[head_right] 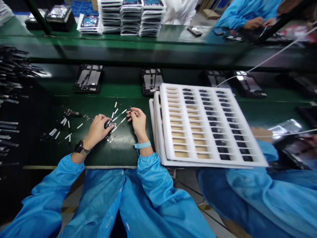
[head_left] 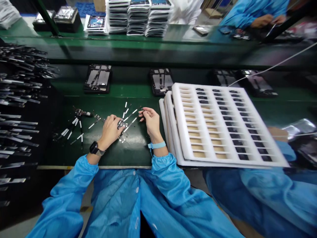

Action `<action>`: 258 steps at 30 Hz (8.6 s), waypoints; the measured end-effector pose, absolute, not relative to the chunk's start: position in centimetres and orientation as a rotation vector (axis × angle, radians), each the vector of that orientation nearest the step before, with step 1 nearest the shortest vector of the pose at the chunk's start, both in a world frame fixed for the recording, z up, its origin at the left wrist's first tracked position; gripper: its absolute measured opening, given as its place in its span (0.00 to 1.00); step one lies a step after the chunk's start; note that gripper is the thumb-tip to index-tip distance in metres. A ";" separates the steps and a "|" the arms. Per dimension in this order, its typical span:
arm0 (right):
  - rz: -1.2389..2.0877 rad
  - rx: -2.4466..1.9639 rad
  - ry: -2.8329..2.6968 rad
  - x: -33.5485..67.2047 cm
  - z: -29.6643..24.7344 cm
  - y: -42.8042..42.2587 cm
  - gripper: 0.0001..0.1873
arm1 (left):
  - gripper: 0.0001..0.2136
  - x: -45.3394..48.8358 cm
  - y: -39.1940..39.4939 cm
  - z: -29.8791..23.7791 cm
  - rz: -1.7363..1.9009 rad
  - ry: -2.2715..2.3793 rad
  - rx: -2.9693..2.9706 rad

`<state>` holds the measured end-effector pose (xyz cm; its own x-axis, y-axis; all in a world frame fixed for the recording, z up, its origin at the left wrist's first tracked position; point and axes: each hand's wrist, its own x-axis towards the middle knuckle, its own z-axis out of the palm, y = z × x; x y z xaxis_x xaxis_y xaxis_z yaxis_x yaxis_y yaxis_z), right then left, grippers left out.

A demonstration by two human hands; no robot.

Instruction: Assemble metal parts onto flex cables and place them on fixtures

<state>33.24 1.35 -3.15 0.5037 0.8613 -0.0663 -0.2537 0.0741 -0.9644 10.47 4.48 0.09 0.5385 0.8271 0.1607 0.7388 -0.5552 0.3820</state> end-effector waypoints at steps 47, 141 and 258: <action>1.097 -1.210 -0.762 32.1 -0.5 0.6 0.20 | 0.08 13.8 3.2 -1.2 0.688 1.437 2.206; 1.003 -1.273 -1.534 32.2 2.2 -1.5 0.07 | 0.16 11.5 7.2 3.4 0.515 0.848 1.478; 1.269 -1.269 -1.053 32.5 -0.7 -0.5 0.19 | 0.12 10.8 4.2 2.7 -0.143 0.733 2.646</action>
<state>32.47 -0.46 -0.68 0.0657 0.9916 -0.1117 -0.0731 -0.1069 -0.9916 10.84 4.16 2.67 0.8579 0.4741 -0.1981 0.5138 -0.7871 0.3412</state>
